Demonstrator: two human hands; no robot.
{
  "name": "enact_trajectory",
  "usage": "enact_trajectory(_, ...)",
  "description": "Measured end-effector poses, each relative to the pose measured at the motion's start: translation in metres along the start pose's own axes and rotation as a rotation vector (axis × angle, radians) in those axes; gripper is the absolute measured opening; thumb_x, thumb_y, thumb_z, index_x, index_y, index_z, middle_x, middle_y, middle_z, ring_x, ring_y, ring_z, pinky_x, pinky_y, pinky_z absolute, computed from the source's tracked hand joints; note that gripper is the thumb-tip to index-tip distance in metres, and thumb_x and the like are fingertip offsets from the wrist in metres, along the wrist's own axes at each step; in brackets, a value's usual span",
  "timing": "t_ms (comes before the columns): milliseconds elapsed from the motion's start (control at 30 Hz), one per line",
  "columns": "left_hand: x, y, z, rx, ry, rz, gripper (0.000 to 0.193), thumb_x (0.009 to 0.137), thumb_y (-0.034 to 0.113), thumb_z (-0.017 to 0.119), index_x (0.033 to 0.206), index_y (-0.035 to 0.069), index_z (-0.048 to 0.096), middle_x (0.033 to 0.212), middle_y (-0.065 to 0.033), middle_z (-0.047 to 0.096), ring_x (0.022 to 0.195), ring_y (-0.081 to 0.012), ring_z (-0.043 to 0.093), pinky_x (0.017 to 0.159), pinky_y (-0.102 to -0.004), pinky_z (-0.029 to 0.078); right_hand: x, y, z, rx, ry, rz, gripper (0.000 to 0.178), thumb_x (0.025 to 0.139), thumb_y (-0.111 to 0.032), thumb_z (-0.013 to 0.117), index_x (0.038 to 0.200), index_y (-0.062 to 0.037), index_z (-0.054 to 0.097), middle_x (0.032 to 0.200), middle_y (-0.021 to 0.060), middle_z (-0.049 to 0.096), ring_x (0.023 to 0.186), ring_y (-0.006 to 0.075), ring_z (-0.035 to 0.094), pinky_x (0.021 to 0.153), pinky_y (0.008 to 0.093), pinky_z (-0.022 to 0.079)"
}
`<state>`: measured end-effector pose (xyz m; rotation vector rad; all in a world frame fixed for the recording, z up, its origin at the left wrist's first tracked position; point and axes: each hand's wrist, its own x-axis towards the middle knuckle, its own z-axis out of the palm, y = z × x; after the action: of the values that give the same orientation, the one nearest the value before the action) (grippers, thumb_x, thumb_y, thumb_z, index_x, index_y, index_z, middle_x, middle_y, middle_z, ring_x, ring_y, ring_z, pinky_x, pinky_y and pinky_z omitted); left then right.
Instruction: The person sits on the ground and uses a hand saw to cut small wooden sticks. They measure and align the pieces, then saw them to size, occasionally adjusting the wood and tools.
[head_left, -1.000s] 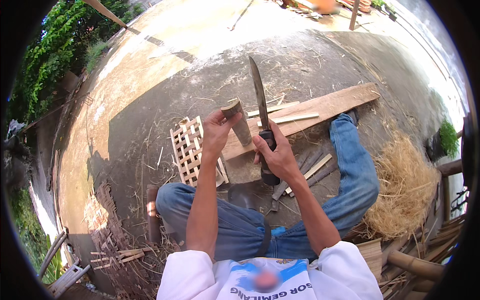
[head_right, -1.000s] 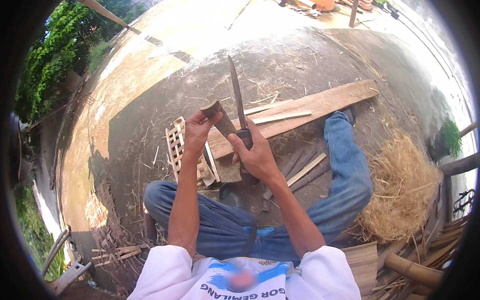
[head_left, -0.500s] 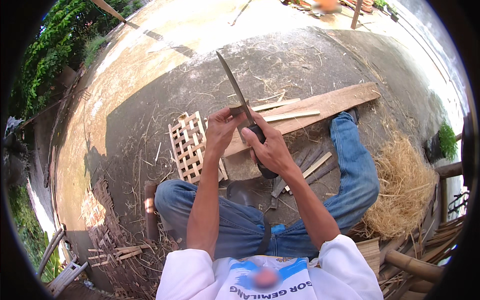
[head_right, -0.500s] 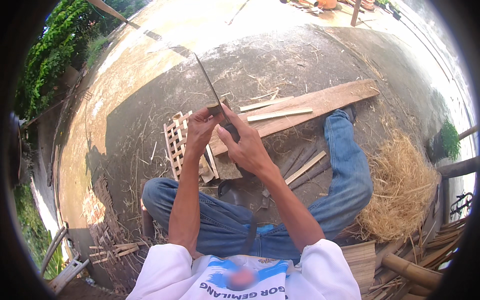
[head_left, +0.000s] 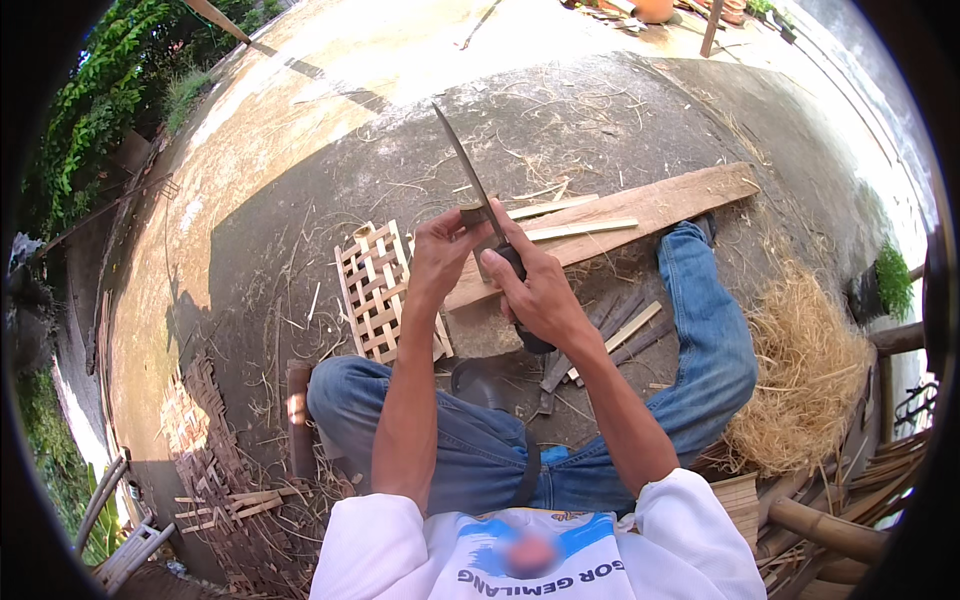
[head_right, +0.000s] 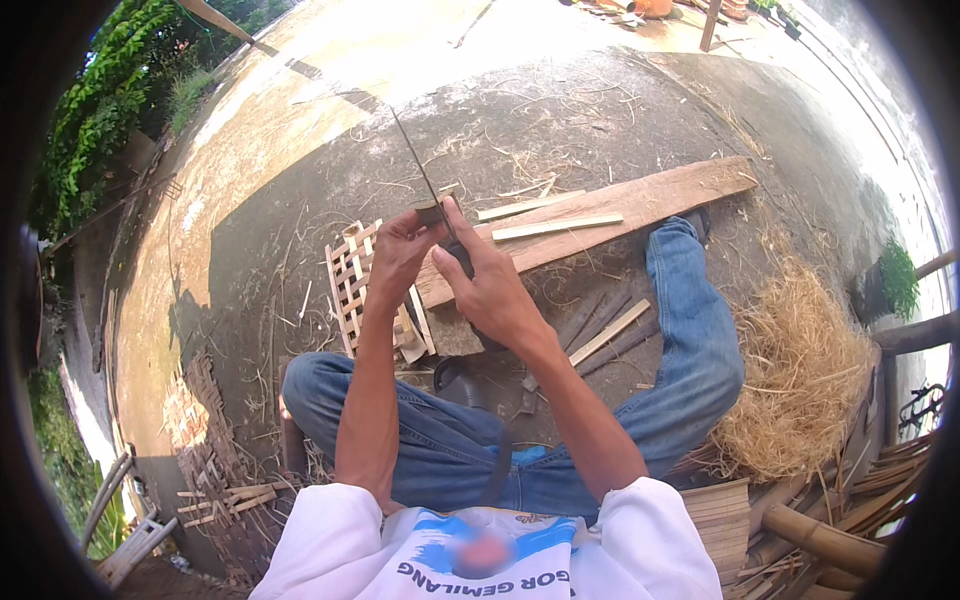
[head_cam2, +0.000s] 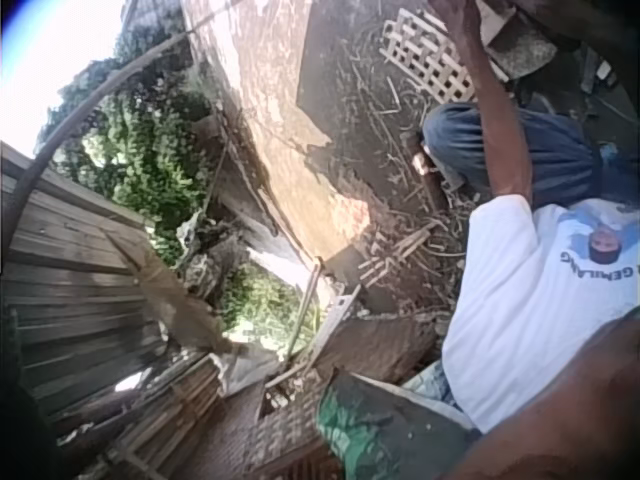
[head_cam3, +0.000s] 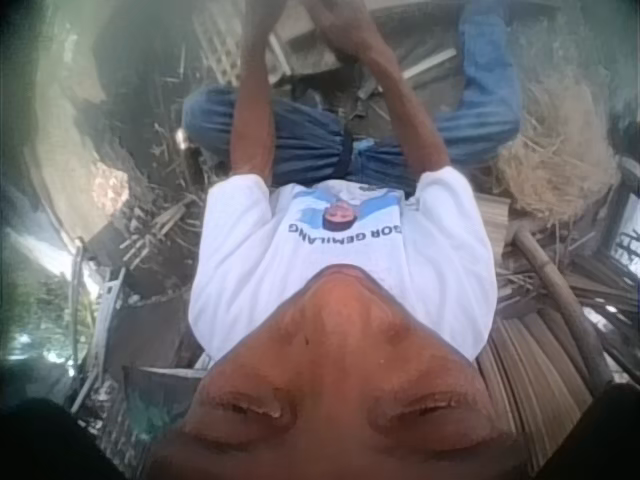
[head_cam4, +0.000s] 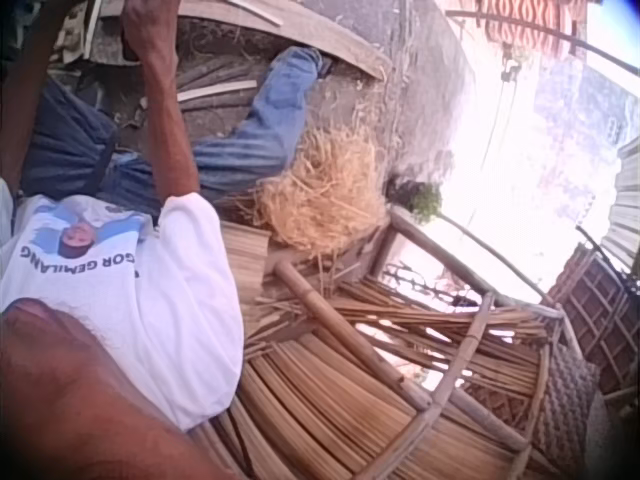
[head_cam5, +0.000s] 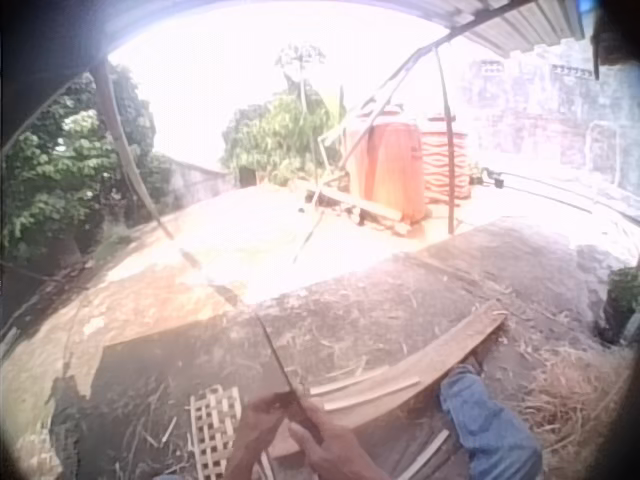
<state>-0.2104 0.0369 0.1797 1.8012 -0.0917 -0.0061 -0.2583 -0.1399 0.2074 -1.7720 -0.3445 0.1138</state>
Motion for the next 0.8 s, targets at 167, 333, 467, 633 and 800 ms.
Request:
enact_trajectory(167, 0.002, 0.083, -0.027, 0.324, 0.315, 0.313, 0.043, 0.103, 0.029, 0.060, 0.141, 0.010, 0.061, 0.144, -0.0156, 0.060, 0.139, -0.0300, 0.053, 0.116, -0.0450, 0.043, -0.003, -0.011, -0.020, -0.181, -0.052, 0.127, 0.073, 0.107, -0.033, 0.050, 0.163, -0.0020, 0.016, 0.112, 0.0386, 0.065, 0.107, 0.0482, 0.066, 0.094, 0.0480, 0.048)
enact_trajectory(333, 0.080, 0.168, -0.026, 0.763, 0.168, 0.696, 0.054, 0.106, 0.048, 0.040, 0.142, 0.010, 0.054, 0.140, -0.0112, 0.053, 0.124, -0.0229, 0.049, 0.107, -0.0381, 0.040, -0.006, -0.026, -0.033, -0.208, -0.103, 0.167, 0.074, 0.107, -0.033, 0.049, 0.161, 0.0025, 0.014, 0.091, 0.0338, 0.068, 0.088, 0.0478, 0.068, 0.086, 0.0508, 0.048)
enact_trajectory(467, 0.159, 0.074, 0.012, 0.726, -0.258, 0.417, 0.074, 0.105, 0.067, 0.021, 0.157, 0.019, 0.042, 0.162, -0.0056, 0.040, 0.152, -0.0262, 0.033, 0.128, -0.0435, 0.025, -0.001, -0.040, -0.038, -0.078, -0.139, 0.118, 0.075, 0.107, -0.032, 0.050, 0.162, 0.0016, 0.013, 0.075, 0.0222, 0.064, 0.066, 0.0282, 0.064, 0.070, 0.0420, 0.052)
enact_trajectory(633, 0.134, 0.126, 0.058, 0.965, -0.268, 0.483, 0.072, 0.106, 0.065, 0.020, 0.153, 0.019, 0.048, 0.158, -0.0065, 0.046, 0.148, -0.0237, 0.040, 0.127, -0.0426, 0.027, -0.029, -0.029, -0.065, -0.038, -0.120, 0.214, 0.075, 0.108, -0.034, 0.049, 0.162, 0.0019, 0.012, 0.078, 0.0212, 0.067, 0.067, 0.0257, 0.066, 0.071, 0.0407, 0.054)
enact_trajectory(800, 0.137, 0.057, 0.027, 0.879, -0.196, 0.397, 0.067, 0.108, 0.059, 0.026, 0.155, 0.015, 0.043, 0.160, -0.0073, 0.043, 0.150, -0.0249, 0.037, 0.126, -0.0430, 0.028, -0.029, -0.042, -0.053, -0.094, -0.206, 0.214, 0.076, 0.107, -0.034, 0.050, 0.160, 0.0074, 0.013, 0.095, 0.0384, 0.067, 0.096, 0.0488, 0.068, 0.096, 0.0493, 0.046)
